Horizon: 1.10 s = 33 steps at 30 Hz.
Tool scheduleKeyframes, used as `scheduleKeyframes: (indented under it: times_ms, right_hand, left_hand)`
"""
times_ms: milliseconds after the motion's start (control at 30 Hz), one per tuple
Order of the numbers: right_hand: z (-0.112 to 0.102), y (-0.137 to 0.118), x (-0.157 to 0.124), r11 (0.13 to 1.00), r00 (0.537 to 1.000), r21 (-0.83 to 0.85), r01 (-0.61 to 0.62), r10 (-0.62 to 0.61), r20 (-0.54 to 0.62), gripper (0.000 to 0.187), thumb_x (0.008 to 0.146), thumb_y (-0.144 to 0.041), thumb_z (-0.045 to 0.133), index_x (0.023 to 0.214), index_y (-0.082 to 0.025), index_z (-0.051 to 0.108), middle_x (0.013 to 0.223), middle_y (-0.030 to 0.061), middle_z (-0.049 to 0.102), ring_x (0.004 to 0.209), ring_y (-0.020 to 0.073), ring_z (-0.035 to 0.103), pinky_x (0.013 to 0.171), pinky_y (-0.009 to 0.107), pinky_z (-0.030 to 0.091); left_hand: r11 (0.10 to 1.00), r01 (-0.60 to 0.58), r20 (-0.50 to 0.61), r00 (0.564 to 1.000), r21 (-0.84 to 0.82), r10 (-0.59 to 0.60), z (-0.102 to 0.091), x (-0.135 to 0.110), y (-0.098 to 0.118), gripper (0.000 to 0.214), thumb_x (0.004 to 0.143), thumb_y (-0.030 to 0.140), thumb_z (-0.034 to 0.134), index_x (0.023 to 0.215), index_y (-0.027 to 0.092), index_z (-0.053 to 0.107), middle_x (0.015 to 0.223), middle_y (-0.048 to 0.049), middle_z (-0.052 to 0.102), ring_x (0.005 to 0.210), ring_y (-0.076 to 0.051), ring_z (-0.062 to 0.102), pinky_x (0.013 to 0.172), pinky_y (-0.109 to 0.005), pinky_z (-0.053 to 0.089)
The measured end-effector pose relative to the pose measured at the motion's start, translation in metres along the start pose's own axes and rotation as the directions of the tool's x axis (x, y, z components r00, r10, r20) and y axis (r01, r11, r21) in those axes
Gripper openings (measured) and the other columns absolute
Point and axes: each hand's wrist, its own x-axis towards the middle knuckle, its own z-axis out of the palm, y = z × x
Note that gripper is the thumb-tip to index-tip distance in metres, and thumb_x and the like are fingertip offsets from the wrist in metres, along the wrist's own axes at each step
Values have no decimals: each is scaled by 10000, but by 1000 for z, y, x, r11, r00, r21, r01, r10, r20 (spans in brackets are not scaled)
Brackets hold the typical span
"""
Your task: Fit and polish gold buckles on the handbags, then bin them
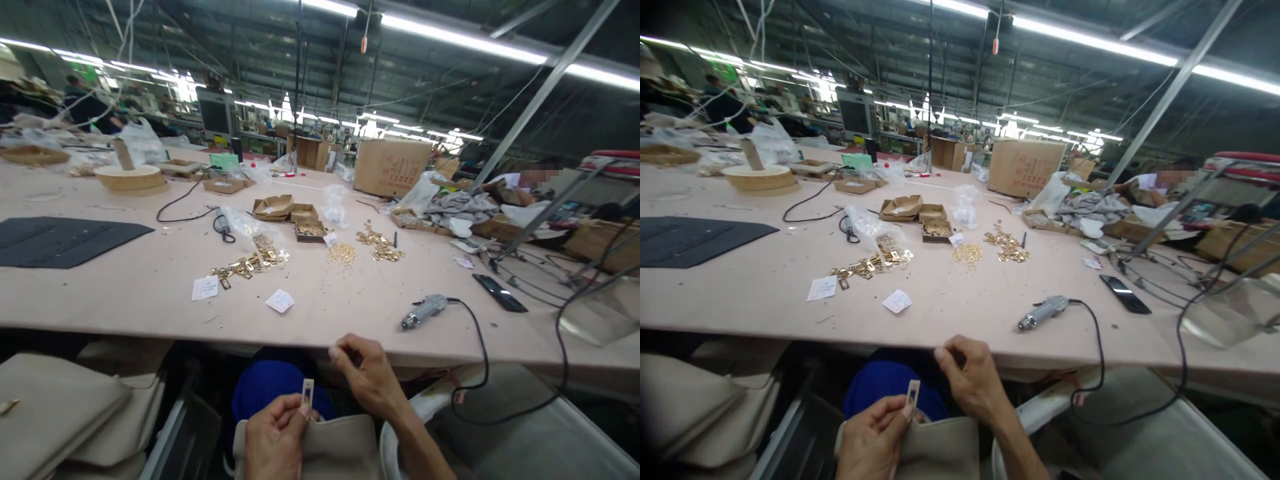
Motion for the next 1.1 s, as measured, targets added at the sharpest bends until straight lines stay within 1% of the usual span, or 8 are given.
scheduleKeyframes:
  times_ms: [100, 200, 267, 367, 533, 700, 933, 1100]
  right_hand:
    - [-56, 14, 43, 1000, 989, -15, 12, -15, -150, 359, 945, -510, 642, 845, -172, 708, 775, 48, 696, 705, 162, 603, 645, 274, 463]
    - [-103, 31, 88, 998, 962, -48, -49, 34, -272, 404, 884, -547, 688, 830, -147, 710, 759, 73, 710, 669, 165, 602, 611, 279, 482]
    - [-119, 41, 109, 989, 948, -79, -123, 93, -304, 416, 851, -549, 705, 816, -135, 712, 751, 87, 716, 652, 172, 615, 588, 283, 487]
    - [-120, 49, 126, 979, 950, -119, -165, 126, -287, 418, 823, -554, 719, 833, -136, 726, 768, 99, 730, 657, 189, 647, 578, 293, 501]
    - [-88, 50, 140, 980, 983, -156, -124, 99, -157, 392, 824, -550, 713, 838, -159, 735, 774, 90, 730, 650, 190, 645, 591, 306, 497]
    - [-36, 25, 170, 978, 998, -207, 10, -22, -55, 330, 821, -500, 702, 788, -172, 725, 719, 54, 702, 643, 175, 615, 598, 294, 454]
    - [52, -14, 236, 948, 992, -296, 119, -104, 66, 138, 795, -306, 726, 822, -171, 726, 783, 40, 727, 693, 156, 635, 639, 269, 441]
    - [106, -47, 256, 918, 950, -293, 266, -199, 239, 89, 804, -275, 712, 812, -188, 730, 781, 29, 724, 693, 148, 618, 639, 258, 412]
  left_hand:
    - [1000, -9, 12, 1000, 26, 8, -2, 2, -2, 492, 555, 592, 897, 703, 139, 775, 614, -97, 734, 513, -211, 657, 467, -240, 491]
    - [1000, -11, 18, 1000, 23, 11, -3, 4, -4, 511, 557, 623, 888, 690, 146, 766, 616, -101, 734, 511, -216, 651, 439, -239, 470]
    - [1000, -12, 19, 1000, -15, 13, -2, 4, -6, 481, 570, 590, 894, 690, 143, 762, 600, -95, 725, 510, -207, 648, 467, -241, 480]
    - [998, -23, 27, 999, -60, 25, 1, 4, -8, 398, 619, 498, 878, 695, 128, 757, 570, -86, 707, 493, -180, 628, 494, -232, 461]
    - [1000, -16, 37, 999, -9, 16, 3, 6, -8, 292, 695, 408, 808, 718, 124, 741, 587, -98, 719, 516, -188, 641, 514, -236, 458]
    - [999, -12, 46, 999, 36, 11, 2, 11, -12, 268, 742, 394, 771, 760, 128, 735, 624, -117, 742, 548, -214, 672, 541, -259, 476]
    - [998, -3, 33, 999, 59, 1, 2, 18, -17, 249, 745, 394, 771, 745, 150, 725, 647, -130, 753, 582, -255, 709, 582, -301, 515]
    - [996, 52, 13, 999, 66, -53, 0, 19, -10, 284, 695, 418, 848, 754, 167, 727, 682, -125, 759, 654, -287, 741, 653, -338, 570]
